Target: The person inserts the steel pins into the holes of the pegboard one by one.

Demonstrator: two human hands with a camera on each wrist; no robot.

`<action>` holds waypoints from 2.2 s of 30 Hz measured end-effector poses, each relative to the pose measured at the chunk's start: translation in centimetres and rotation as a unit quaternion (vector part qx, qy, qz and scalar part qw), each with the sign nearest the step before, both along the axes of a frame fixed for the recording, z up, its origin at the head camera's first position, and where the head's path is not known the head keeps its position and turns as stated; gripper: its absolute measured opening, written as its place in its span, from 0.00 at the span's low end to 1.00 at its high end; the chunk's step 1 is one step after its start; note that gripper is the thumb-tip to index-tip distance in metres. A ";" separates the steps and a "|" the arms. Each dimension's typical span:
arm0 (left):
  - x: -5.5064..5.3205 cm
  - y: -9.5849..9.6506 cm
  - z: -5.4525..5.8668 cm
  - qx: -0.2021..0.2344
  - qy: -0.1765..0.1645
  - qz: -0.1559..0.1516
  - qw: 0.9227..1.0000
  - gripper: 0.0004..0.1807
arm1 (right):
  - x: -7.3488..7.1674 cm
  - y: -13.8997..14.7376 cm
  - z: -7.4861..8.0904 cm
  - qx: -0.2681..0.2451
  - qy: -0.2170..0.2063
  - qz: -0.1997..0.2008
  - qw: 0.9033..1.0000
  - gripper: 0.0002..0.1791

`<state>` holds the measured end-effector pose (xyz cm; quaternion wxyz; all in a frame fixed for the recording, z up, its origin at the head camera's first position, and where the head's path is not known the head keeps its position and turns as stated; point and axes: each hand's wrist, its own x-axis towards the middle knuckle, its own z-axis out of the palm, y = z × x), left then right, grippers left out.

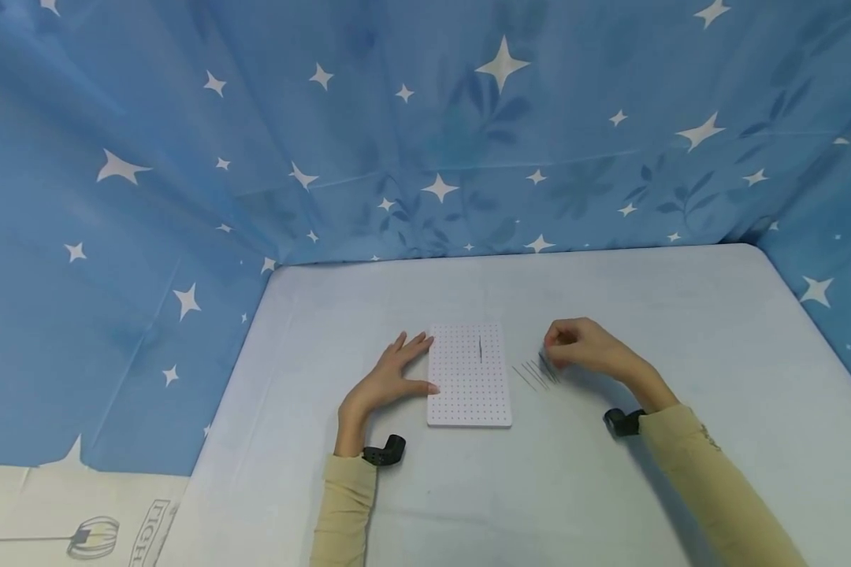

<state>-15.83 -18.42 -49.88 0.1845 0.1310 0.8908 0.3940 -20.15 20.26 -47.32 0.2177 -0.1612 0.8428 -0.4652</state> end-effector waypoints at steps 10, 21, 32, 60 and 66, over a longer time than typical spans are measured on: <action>-0.1 -0.1 0.0 -0.002 -0.001 0.001 1.000 0.51 | 0.3 -0.7 0.4 -0.046 0.016 -0.035 0.998 0.08; -0.3 0.1 0.1 -0.004 0.000 -0.001 1.000 0.51 | 0.1 -2.0 0.4 -0.101 0.012 -0.036 0.994 0.10; -0.3 -0.2 0.2 -0.014 -0.007 -0.008 1.000 0.51 | 0.2 -4.0 0.8 -0.162 0.007 -0.031 0.986 0.10; -0.7 -0.4 0.1 -0.013 -0.004 -0.013 1.000 0.52 | 1.3 -7.3 2.2 -0.126 0.057 -0.026 0.990 0.05; -0.7 -0.2 0.1 -0.011 -0.003 -0.010 1.000 0.52 | 1.5 -7.8 1.9 -0.109 0.065 -0.032 0.991 0.05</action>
